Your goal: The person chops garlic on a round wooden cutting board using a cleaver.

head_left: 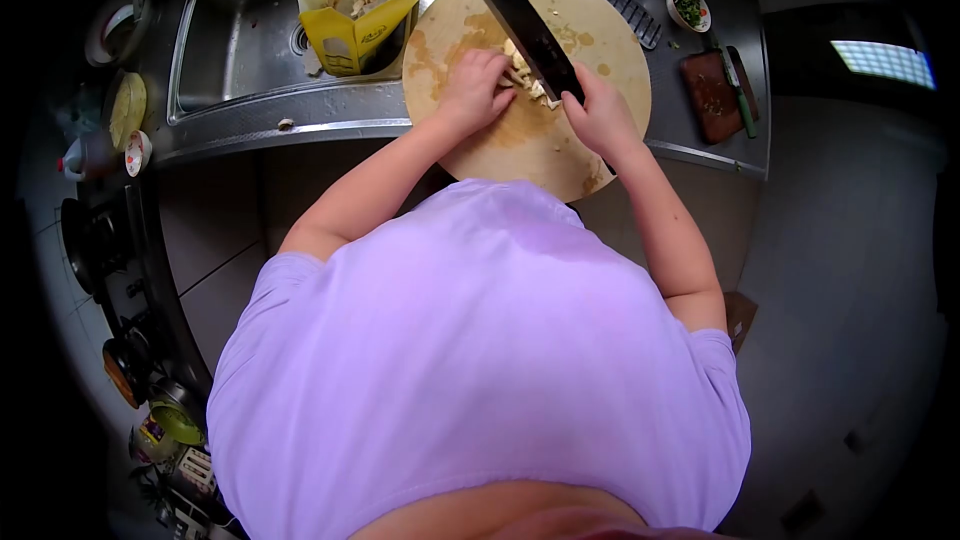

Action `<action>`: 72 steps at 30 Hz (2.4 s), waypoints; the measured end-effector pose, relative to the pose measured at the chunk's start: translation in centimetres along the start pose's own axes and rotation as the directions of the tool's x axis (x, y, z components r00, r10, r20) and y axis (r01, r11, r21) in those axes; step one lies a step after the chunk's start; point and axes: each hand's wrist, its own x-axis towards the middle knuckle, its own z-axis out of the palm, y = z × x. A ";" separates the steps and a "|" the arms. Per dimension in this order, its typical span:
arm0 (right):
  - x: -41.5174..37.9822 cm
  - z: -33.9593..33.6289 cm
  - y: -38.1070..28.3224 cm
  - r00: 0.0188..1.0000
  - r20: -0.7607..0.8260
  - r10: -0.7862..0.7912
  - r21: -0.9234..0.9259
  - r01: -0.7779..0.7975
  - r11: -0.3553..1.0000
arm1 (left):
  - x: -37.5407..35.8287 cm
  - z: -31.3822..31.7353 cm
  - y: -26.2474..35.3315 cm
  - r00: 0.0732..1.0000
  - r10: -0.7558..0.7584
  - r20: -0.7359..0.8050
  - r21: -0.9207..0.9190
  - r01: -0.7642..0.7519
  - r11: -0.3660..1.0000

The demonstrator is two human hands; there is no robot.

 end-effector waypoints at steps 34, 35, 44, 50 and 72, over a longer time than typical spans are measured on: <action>-1.3 3.0 -1.8 0.997 0.066 -0.041 -0.254 0.057 0.965 | -0.8 -0.7 0.7 0.999 0.036 -0.030 -0.014 -0.037 0.999; -0.8 2.8 -1.7 0.998 0.058 -0.035 -0.216 0.046 0.975 | -0.8 -0.7 0.6 0.997 0.062 -0.036 -0.026 -0.063 0.998; -1.3 2.7 -1.8 0.996 0.074 -0.041 -0.248 0.058 0.967 | -0.8 -0.9 0.4 0.996 0.082 -0.035 -0.022 -0.083 0.996; -1.4 2.6 -2.2 0.997 0.063 -0.053 -0.214 0.065 0.975 | -1.1 -0.8 0.5 0.996 0.084 -0.023 -0.006 -0.085 0.996; -1.8 2.7 -3.8 0.995 0.083 -0.053 -0.218 0.070 0.973 | -2.2 -1.5 0.9 0.991 -0.122 -0.050 -0.070 0.118 0.991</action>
